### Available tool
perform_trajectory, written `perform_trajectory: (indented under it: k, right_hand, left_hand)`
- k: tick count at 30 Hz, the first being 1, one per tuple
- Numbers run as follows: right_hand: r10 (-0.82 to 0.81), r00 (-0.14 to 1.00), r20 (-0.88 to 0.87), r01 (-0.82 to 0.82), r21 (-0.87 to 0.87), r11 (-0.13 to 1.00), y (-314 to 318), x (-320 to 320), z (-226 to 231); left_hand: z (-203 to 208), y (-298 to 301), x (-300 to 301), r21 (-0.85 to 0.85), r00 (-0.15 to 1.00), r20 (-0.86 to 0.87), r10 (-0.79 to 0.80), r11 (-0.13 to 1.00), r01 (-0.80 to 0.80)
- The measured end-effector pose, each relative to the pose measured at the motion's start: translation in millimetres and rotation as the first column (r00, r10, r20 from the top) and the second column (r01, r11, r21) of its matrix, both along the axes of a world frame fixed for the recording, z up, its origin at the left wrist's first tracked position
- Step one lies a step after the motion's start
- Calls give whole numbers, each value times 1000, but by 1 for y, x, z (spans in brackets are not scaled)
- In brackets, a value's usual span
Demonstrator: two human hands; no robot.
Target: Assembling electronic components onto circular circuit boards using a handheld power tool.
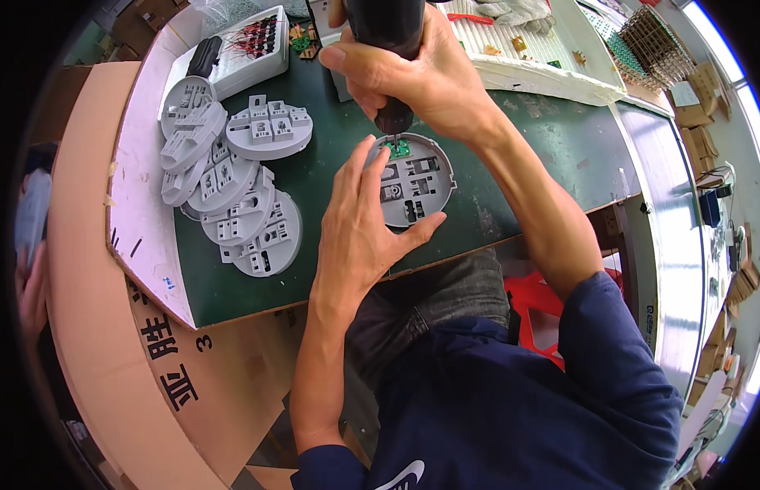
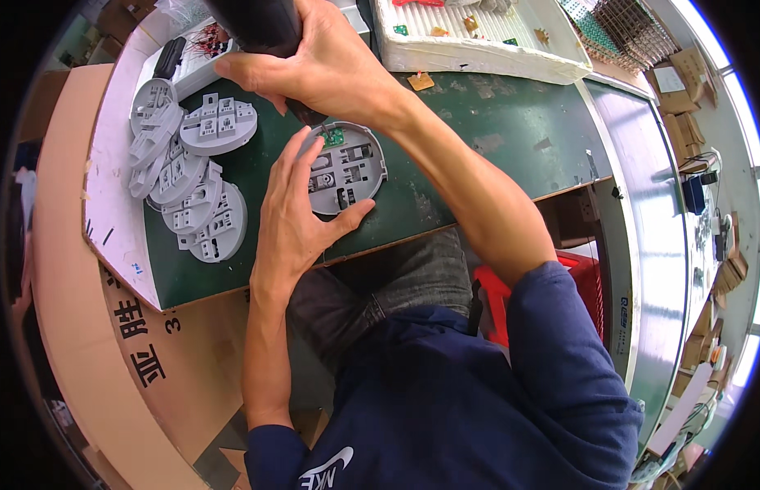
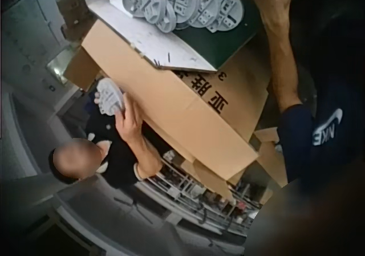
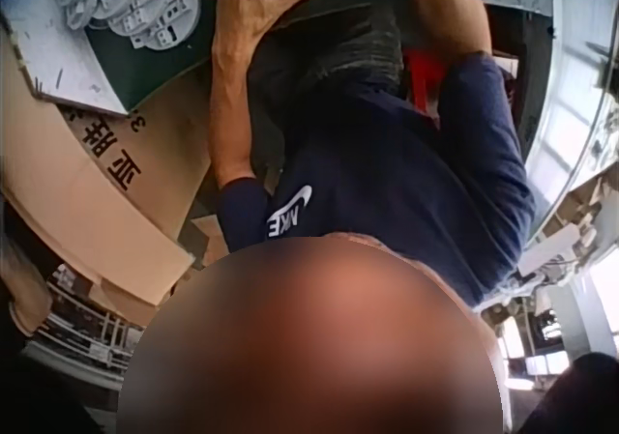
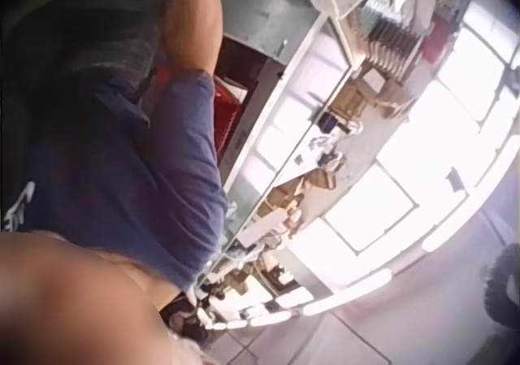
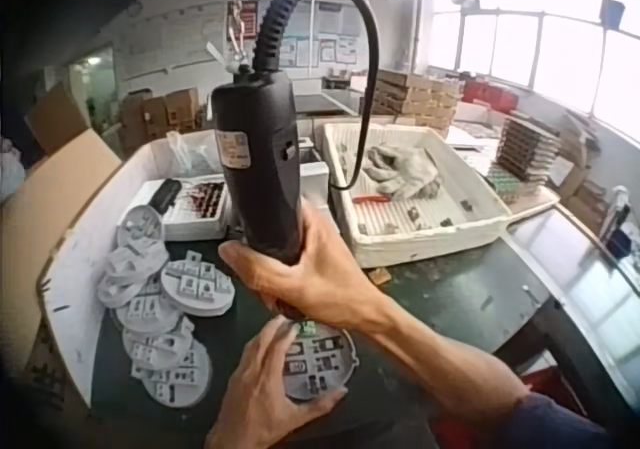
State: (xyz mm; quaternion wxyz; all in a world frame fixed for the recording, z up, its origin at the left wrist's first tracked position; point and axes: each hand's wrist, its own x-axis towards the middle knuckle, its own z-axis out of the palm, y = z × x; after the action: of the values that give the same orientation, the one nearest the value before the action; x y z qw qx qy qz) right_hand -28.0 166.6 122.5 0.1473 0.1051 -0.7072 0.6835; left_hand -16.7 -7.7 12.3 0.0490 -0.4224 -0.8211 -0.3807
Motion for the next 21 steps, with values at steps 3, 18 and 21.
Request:
perform_trajectory:
  k: [3,18,21]
  right_hand:
    - [7,1000,-12,-6,21,1000,-1,2,3]
    - [78,996,43,-79,8,997,3,3,4]
    - [82,997,-7,-82,14,997,2,4,3]
  left_hand:
    - [0,0,0,4,1000,0,3,1000,-3]
    - [1,0,1,5,1000,6,7,1000,-7]
    - [0,0,0,11,1000,-2,4,1000,-4]
